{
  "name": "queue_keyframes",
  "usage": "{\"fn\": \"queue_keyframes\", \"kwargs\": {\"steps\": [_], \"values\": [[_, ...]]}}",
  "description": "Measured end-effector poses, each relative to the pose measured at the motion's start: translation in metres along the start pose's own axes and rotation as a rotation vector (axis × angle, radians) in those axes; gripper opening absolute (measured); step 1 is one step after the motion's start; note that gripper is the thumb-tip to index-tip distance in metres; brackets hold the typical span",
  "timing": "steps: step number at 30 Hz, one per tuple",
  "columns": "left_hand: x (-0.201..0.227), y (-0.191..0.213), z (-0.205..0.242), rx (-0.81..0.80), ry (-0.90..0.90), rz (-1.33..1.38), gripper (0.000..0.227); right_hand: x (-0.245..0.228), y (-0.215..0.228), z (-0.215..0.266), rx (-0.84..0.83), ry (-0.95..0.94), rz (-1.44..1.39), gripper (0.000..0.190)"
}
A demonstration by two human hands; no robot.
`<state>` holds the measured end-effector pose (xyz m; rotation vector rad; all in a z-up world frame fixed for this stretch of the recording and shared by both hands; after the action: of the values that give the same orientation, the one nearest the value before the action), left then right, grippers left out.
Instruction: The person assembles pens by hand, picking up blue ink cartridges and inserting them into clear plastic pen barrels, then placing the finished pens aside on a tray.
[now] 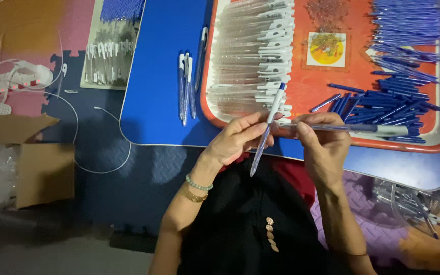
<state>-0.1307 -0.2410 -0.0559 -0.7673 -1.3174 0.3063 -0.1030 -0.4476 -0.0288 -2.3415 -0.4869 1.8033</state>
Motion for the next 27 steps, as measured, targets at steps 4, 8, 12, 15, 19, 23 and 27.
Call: {"fn": "queue_keyframes", "kwargs": {"steps": [4, 8, 12, 15, 19, 23, 27], "values": [[0.01, -0.013, 0.002, -0.031, -0.005, 0.0, 0.047, -0.01, -0.016, 0.005, 0.016, -0.025, 0.105, 0.027], [0.009, -0.013, 0.005, -0.069, 0.039, 0.046, 0.043, -0.017, -0.022, 0.004, 0.015, -0.004, 0.174, 0.025], [0.015, -0.016, 0.006, -0.115, 0.065, 0.074, 0.039, -0.016, -0.024, 0.003, 0.013, 0.031, 0.187, 0.025], [0.009, -0.015, 0.004, -0.111, 0.054, 0.12, 0.04, -0.012, -0.021, 0.005, 0.001, 0.043, 0.22, 0.026], [0.006, -0.01, 0.001, -0.116, 0.044, 0.112, 0.041, -0.006, -0.014, 0.007, 0.009, 0.033, 0.168, 0.025], [0.006, -0.01, 0.0, -0.108, 0.065, 0.116, 0.037, -0.011, -0.014, 0.007, 0.038, 0.026, 0.199, 0.025], [0.002, -0.009, -0.002, -0.083, 0.066, 0.098, 0.038, -0.012, -0.021, 0.008, 0.039, 0.029, 0.216, 0.025]]}}
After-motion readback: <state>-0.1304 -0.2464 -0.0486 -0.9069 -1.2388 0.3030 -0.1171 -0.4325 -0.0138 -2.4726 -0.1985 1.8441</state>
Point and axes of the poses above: each hand's wrist, its own z-axis away from the middle knuckle, its own y-axis out of the back of the hand, x = y × z, the point moved 2 cm from there along -z, towards the middle knuckle, and after that the axes turned 3 degrees about -x, right-handed, at the moved point
